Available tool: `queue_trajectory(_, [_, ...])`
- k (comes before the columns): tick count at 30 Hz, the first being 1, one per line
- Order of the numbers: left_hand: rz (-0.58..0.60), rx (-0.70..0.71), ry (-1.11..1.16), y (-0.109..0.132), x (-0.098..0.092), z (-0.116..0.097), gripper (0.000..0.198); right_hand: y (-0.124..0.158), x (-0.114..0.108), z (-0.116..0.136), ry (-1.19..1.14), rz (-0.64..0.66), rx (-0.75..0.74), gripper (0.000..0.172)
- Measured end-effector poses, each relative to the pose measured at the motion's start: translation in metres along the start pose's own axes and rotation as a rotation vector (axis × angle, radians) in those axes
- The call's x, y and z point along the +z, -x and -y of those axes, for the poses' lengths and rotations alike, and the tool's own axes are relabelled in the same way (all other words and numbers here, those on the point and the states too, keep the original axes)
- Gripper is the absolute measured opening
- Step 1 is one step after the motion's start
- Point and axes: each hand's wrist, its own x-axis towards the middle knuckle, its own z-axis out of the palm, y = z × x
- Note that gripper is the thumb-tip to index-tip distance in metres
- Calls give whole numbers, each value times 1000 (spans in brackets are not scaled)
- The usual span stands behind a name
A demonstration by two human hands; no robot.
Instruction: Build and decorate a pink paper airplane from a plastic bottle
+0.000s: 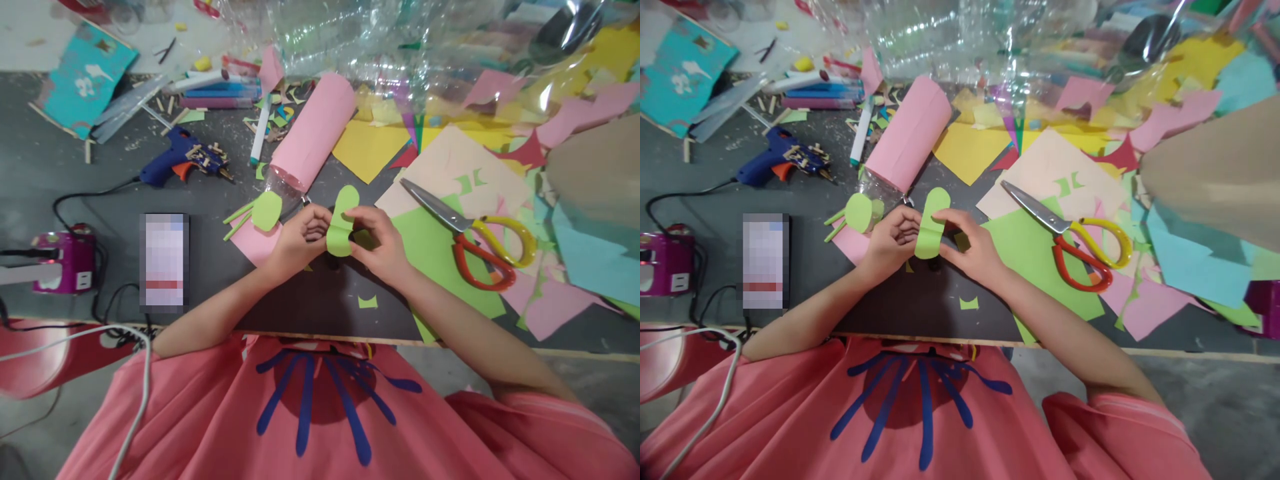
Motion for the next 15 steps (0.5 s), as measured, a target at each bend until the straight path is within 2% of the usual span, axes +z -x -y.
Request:
queue_trajectory(4, [-5, 60, -24, 2, 1, 3, 48, 0, -1, 3, 22, -2, 10, 14])
queue_trajectory(7, [39, 134, -90, 3, 0, 6, 45, -1, -1, 5, 7, 2, 54, 6])
queue_trajectory(11, [34, 165, -181, 3, -2, 8, 33, -4, -1, 5, -56, -42, 146, 11])
queue_trajectory(15, [38, 182, -225, 3, -3, 9, 29, -6, -1, 7, -193, -84, 270, 19])
